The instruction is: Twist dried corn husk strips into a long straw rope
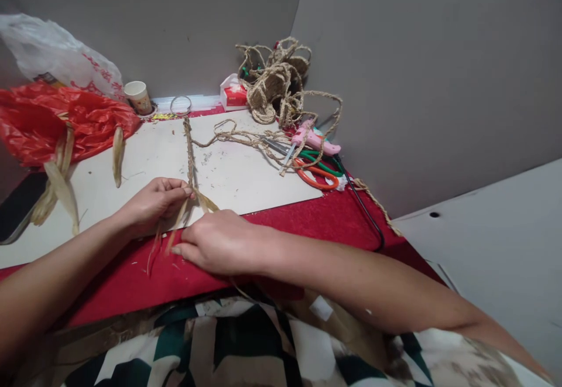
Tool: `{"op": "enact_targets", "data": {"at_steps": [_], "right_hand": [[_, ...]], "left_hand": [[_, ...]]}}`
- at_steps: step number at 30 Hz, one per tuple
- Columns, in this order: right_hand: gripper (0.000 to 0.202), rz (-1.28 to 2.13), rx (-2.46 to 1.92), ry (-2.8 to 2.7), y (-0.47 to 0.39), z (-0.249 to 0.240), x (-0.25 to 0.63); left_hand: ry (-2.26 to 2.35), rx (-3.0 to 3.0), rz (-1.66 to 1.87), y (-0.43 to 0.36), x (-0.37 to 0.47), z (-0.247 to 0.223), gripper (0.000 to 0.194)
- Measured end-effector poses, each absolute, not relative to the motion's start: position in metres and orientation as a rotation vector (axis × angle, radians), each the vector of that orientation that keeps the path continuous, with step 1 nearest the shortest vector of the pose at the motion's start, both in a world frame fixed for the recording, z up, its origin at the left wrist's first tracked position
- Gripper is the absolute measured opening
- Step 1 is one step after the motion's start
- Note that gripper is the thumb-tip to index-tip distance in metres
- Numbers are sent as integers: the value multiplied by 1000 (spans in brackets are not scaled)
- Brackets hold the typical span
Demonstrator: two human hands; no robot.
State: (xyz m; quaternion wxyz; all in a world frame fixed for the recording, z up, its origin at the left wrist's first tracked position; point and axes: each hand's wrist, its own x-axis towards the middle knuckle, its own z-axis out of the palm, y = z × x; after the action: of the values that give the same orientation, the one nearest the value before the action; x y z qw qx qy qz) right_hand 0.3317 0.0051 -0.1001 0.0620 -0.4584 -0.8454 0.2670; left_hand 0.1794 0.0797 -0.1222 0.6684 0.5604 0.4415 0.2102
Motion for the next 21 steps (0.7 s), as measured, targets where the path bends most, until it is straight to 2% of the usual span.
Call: {"op": "enact_targets", "data": {"at_steps": [2,4,5,10,12,18,21], "right_hand": [[34,772,-1425,-2286,13,-91,341],[30,678,-1468,-1988,31,-91,349],[26,734,-1453,-1896,40,-93,351],[26,1737,-1254,-1452,72,-121,347],[27,1947,-1166,-1288,75,-129,344],[33,2038,-1107,-1182,74,-132,348],[21,1863,-1151,-1262,68,-129,351]], "left_hand": [[955,1233,464,81,177,-122,17],[926,1196,454,84,175,-121,17],[915,1177,451,85,174,-121,16],[858,1147,448,87,173,-122,16],[846,1153,448,88,172,-123,17],[839,1133,456,89,171,-125,17],[851,1126,458,89,171,-126,18]]}}
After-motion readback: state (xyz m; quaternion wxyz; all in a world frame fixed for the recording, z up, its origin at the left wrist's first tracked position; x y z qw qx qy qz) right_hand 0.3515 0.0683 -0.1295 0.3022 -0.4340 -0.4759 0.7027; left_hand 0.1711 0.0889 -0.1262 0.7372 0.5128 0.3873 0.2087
